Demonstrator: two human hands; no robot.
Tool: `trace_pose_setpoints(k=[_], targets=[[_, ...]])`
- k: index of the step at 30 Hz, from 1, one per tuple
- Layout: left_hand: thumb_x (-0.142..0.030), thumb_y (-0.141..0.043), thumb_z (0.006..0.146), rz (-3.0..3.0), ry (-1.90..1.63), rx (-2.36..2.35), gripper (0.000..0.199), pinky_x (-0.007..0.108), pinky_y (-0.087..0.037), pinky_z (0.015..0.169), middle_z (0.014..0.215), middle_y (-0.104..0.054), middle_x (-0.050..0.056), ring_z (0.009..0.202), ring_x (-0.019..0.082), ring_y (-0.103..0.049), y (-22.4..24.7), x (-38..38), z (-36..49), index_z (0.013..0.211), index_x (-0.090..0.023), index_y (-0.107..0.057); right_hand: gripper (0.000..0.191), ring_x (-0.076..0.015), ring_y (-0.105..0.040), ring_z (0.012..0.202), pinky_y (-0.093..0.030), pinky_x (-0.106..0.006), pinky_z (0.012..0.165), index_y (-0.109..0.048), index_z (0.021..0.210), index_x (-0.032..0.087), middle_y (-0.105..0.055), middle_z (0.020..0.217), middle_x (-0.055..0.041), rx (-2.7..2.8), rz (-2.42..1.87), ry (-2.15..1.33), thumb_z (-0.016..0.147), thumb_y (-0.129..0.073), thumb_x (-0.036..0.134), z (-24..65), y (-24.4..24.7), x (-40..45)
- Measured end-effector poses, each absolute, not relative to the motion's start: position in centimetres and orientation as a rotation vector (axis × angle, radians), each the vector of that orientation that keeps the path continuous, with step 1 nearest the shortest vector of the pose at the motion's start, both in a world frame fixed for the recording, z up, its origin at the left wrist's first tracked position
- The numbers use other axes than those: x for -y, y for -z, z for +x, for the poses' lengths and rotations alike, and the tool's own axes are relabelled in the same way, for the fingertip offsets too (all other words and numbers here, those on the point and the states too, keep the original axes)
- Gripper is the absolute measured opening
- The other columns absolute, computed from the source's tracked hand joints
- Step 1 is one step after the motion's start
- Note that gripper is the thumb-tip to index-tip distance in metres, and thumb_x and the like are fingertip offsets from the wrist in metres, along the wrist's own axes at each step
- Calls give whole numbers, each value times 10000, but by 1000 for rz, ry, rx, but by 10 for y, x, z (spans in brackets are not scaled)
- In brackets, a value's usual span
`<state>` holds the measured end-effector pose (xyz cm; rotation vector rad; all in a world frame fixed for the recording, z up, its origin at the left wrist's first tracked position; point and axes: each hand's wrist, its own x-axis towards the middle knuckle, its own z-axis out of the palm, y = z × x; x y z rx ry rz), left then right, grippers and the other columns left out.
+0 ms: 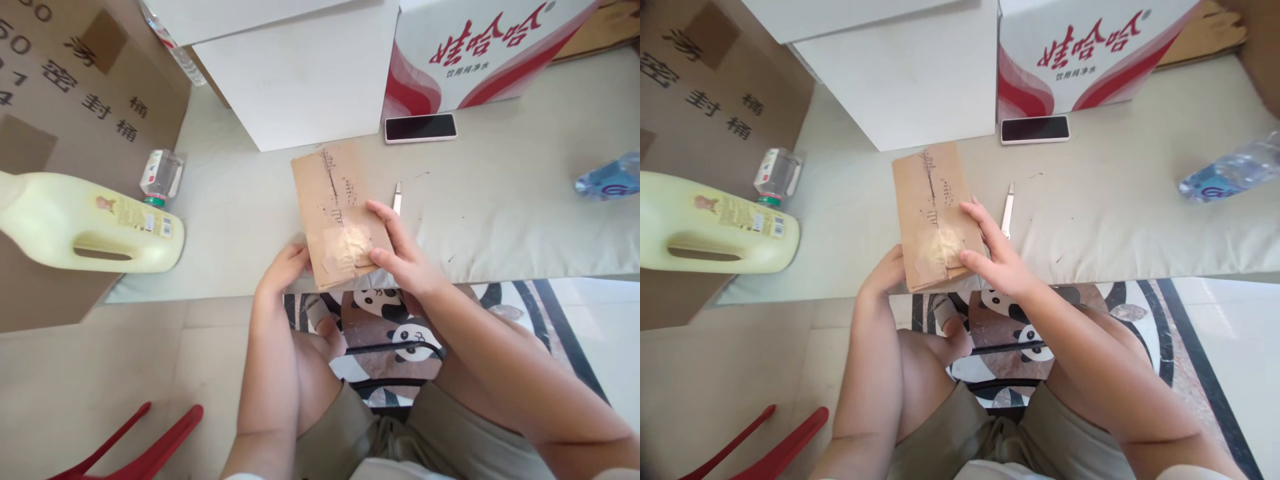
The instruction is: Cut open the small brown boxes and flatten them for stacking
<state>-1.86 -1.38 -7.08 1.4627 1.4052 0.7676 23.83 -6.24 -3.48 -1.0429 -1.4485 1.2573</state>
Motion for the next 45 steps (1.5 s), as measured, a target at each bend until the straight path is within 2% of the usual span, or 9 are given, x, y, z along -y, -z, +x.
trace_pose_setpoints(k=[4, 7, 18, 23, 27, 31, 37, 41, 45], targets=[[-680, -638, 844, 1367, -1145, -1522, 569, 453, -571, 939, 1248, -685, 114, 1124, 283, -674, 72, 5, -19, 1221, -253, -640, 714, -297, -266, 1591, -272, -543, 1301, -410, 1555, 340, -307, 1704, -1, 1466, -1036, -1367, 911, -622, 564, 236, 36, 62], [-801, -588, 798, 1413, -1561, -1276, 739, 438, -535, 1020, 1464, -511, 89, 1319, 285, -564, 75, -2, -20, 1374, -350, -483, 665, -286, -352, 1555, -317, -526, 1288, -429, 1553, 364, -379, 1670, 25, 1465, -1005, -1432, 933, -599, 534, 233, 35, 63], [-643, -698, 780, 1453, -1658, -1087, 592, 414, -515, 1000, 1258, -546, 58, 1194, 260, -567, 71, -6, -12, 1231, -312, -501, 563, -271, -490, 1443, -405, -497, 1202, -514, 1489, 330, -516, 1576, -12, 1456, -967, -1359, 976, -434, 549, 235, 47, 56], [-641, -688, 775, 1396, -1603, -1155, 585, 399, -505, 999, 1279, -530, 62, 1184, 253, -561, 65, -3, -10, 1221, -320, -486, 450, -303, -665, 991, -516, -517, 929, -646, 1268, 206, -721, 1066, -121, 1514, -1790, -748, 905, -478, 413, 256, 44, 36], [-681, -651, 778, 1389, -1570, -1208, 612, 411, -498, 1016, 1319, -513, 72, 1204, 263, -562, 62, -2, -8, 1234, -327, -448, 565, -355, -663, 932, -520, -495, 781, -551, 1412, 200, -733, 1054, -168, 1770, -2201, -678, 888, -503, 407, 267, 41, 28], [-688, -655, 768, 1388, -1612, -1204, 618, 401, -504, 999, 1269, -527, 72, 1175, 257, -569, 61, -3, -5, 1215, -310, -456, 517, -359, -663, 905, -508, -472, 734, -590, 1362, 209, -732, 1088, -191, 1895, -2258, -679, 863, -502, 313, 267, 43, 27], [-733, -625, 770, 1394, -1619, -1239, 642, 412, -518, 981, 1263, -534, 81, 1178, 268, -574, 57, 1, 1, 1215, -304, -452, 423, -217, -590, 719, -495, -381, 717, -686, 1179, 256, -589, 713, -19, 1462, -1681, -1069, 810, -480, 258, 265, 29, 34], [-719, -634, 780, 1386, -1616, -1223, 634, 417, -511, 979, 1256, -538, 84, 1175, 273, -575, 57, 3, 1, 1224, -301, -456, 308, -169, -567, 670, -501, -353, 671, -679, 1078, 277, -555, 754, 2, 1201, -1058, -1188, 830, -504, 329, 264, 12, 45], [-706, -616, 809, 1375, -1624, -1222, 614, 411, -504, 983, 1290, -534, 80, 1179, 268, -583, 59, 5, 2, 1252, -316, -446, 275, -175, -542, 647, -514, -371, 621, -673, 1078, 332, -557, 791, 0, 1244, -823, -1110, 864, -605, 491, 261, -3, 55]])
